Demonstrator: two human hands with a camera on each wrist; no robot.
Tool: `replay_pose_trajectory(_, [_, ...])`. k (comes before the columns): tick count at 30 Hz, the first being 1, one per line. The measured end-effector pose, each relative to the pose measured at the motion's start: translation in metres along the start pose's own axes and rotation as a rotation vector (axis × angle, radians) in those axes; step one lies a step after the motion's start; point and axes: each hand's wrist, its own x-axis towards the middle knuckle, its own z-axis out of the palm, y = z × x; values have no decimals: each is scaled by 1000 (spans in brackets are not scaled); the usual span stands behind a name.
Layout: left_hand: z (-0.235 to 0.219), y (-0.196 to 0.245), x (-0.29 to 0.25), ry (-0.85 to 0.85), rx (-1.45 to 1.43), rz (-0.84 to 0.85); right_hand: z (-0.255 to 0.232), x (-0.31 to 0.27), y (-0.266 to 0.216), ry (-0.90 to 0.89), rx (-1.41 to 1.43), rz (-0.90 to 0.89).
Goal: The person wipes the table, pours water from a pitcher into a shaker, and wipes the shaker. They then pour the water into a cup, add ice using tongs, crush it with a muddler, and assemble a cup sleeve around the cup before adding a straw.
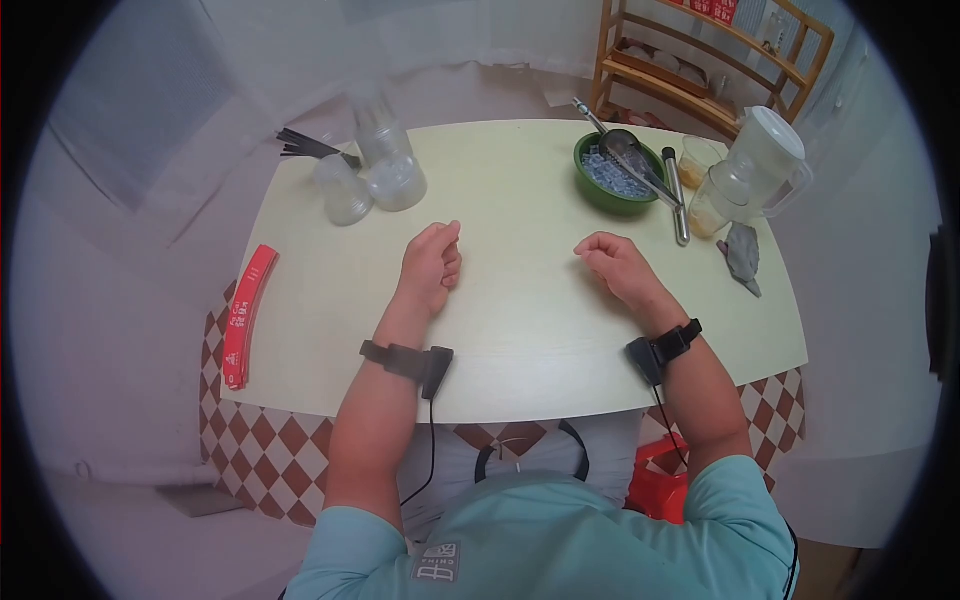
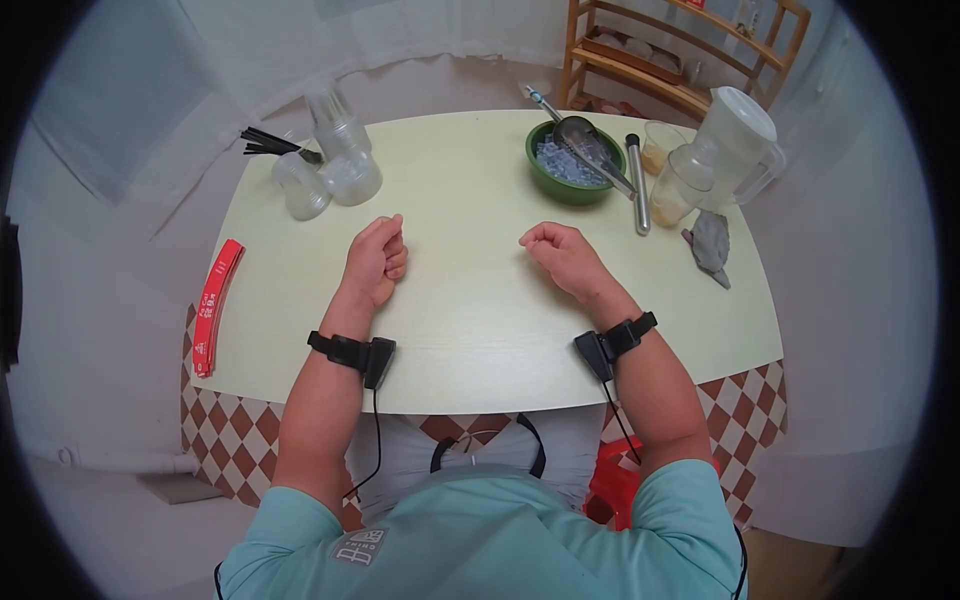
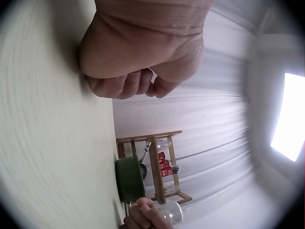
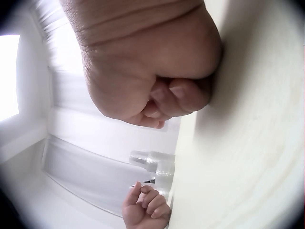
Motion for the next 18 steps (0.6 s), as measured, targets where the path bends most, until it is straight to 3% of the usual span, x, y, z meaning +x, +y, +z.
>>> replay_pose_trajectory(18, [-3, -5, 4, -3, 84, 44, 1, -3, -5, 5, -64, 3])
